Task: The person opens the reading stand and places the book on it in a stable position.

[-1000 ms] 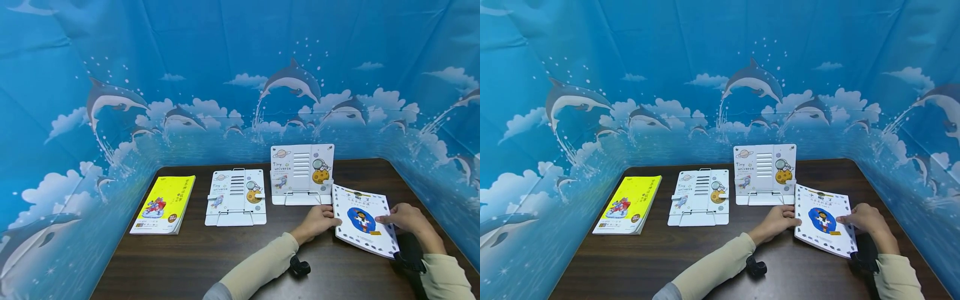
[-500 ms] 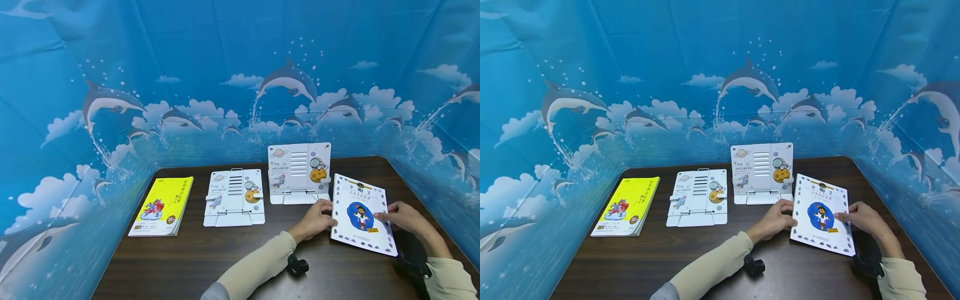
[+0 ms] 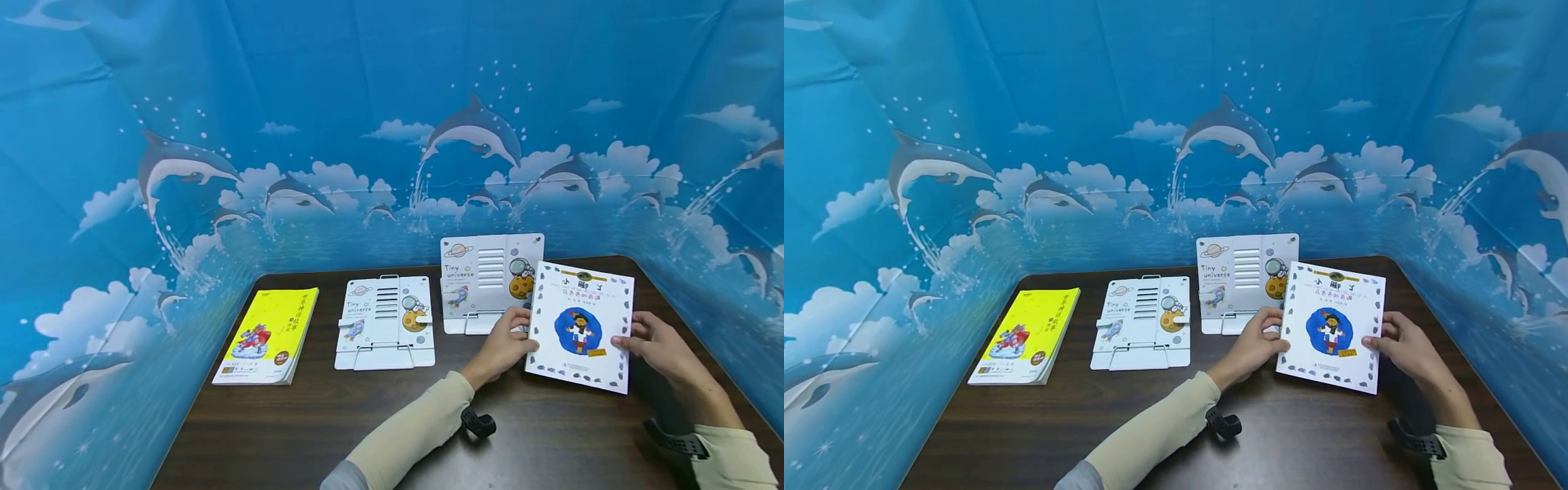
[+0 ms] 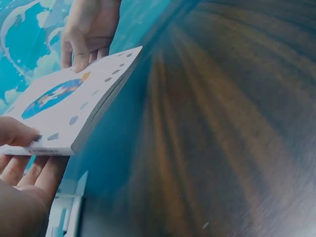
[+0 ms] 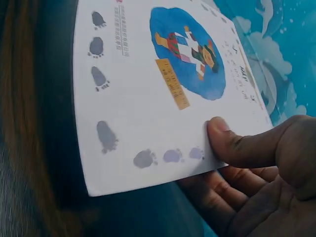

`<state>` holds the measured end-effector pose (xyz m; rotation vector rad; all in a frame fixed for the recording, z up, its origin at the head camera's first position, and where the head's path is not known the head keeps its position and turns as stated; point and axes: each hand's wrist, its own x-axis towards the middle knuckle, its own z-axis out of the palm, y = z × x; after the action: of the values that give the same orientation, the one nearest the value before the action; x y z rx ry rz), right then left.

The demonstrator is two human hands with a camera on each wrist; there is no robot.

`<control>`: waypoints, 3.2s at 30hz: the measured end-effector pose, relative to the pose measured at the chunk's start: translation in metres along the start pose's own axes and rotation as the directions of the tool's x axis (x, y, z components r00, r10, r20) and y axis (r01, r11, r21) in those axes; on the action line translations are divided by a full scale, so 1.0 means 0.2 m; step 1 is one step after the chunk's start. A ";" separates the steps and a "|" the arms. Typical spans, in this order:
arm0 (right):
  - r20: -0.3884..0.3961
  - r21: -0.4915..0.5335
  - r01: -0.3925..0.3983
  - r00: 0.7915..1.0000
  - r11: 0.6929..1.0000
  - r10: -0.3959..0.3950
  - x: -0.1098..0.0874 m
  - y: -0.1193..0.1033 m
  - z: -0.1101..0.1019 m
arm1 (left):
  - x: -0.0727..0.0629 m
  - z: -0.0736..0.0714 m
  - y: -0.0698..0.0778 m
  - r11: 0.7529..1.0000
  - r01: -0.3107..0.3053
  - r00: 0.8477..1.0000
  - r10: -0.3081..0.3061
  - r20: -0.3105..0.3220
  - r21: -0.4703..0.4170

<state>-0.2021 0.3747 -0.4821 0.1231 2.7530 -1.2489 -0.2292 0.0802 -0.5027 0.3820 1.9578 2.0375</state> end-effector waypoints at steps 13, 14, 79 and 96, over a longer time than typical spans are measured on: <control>-0.156 0.067 0.199 0.970 0.978 -0.187 0.03 -0.24 0.07 | 0.04 -0.22 0.14 0.993 -0.113 0.994 0.113 -0.005 0.035; -0.164 0.064 0.212 0.966 0.975 -0.199 0.03 -0.26 0.08 | 0.04 -0.23 0.14 0.993 -0.118 0.993 0.118 -0.009 0.028; -0.344 0.184 0.362 0.895 0.914 -0.285 0.47 -0.71 0.30 | 0.20 -0.68 0.30 0.910 -0.198 0.923 0.299 -0.243 0.365; -0.398 0.073 0.265 0.891 0.961 -0.216 0.49 -0.63 0.39 | 0.18 -0.70 0.25 0.805 -0.139 0.886 0.361 -0.291 0.577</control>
<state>-0.3082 0.2358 -0.4532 0.0415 3.0980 -1.6203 -0.3178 -0.0359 -0.4592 0.3972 2.8915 1.7575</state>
